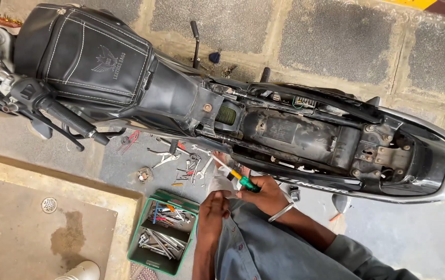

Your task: The person uses a screwdriver to unscrew and work on components under the seat and side panel of a motorcycle, reaching into the frame area and manipulating parts and fasteners by hand while tools lie on the floor nearby.

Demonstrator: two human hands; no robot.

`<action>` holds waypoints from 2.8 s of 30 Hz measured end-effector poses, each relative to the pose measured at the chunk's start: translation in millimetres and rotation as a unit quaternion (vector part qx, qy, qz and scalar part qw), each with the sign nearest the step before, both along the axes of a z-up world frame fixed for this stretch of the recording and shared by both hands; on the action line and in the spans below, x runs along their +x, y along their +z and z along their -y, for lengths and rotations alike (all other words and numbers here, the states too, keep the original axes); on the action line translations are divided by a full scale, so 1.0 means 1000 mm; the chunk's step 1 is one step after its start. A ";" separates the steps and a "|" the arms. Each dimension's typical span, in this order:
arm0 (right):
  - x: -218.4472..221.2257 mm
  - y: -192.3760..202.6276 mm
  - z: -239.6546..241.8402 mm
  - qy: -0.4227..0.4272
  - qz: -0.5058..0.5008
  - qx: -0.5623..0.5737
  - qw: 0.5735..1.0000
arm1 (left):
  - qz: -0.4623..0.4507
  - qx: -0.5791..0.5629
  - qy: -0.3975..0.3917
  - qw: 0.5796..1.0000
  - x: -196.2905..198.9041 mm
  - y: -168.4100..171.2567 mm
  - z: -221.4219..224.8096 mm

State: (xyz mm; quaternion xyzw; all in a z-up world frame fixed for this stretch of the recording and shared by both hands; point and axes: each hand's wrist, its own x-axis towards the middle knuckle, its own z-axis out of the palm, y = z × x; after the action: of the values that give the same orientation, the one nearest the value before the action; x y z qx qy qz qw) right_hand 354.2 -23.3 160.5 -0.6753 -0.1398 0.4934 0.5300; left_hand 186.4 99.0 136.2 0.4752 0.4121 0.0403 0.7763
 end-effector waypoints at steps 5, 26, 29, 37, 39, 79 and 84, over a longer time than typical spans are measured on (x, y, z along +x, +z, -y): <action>-0.002 0.013 0.005 -0.043 -0.055 -0.051 0.996 | 0.019 -0.019 0.080 0.996 0.010 0.046 0.004; -0.004 0.052 -0.021 -0.132 -0.224 -0.065 0.964 | 0.016 0.328 -0.096 0.940 0.038 0.101 -0.018; 0.000 0.042 -0.019 -0.137 -0.247 -0.067 0.957 | -0.016 0.377 -0.148 0.914 0.046 0.114 -0.020; 0.003 0.007 -0.019 -0.123 -0.232 -0.075 0.962 | -0.038 0.283 -0.107 0.952 0.045 0.064 -0.018; 0.001 -0.014 -0.018 -0.117 -0.195 -0.082 0.970 | -0.039 0.215 -0.075 0.973 0.041 0.040 -0.022; 0.069 -0.161 -0.069 -0.043 0.152 -0.194 0.968 | -0.028 0.085 0.255 0.963 0.118 -0.191 -0.089; 0.074 -0.180 -0.075 -0.124 -0.053 -0.040 0.990 | 0.073 0.015 0.118 0.990 0.123 -0.175 -0.069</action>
State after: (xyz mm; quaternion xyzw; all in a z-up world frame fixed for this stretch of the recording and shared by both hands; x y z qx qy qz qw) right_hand 428.5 51.5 -19.9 -0.6811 -0.0065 0.4643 0.5661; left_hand 309.3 167.6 -38.6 0.4307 0.4071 0.1725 0.7867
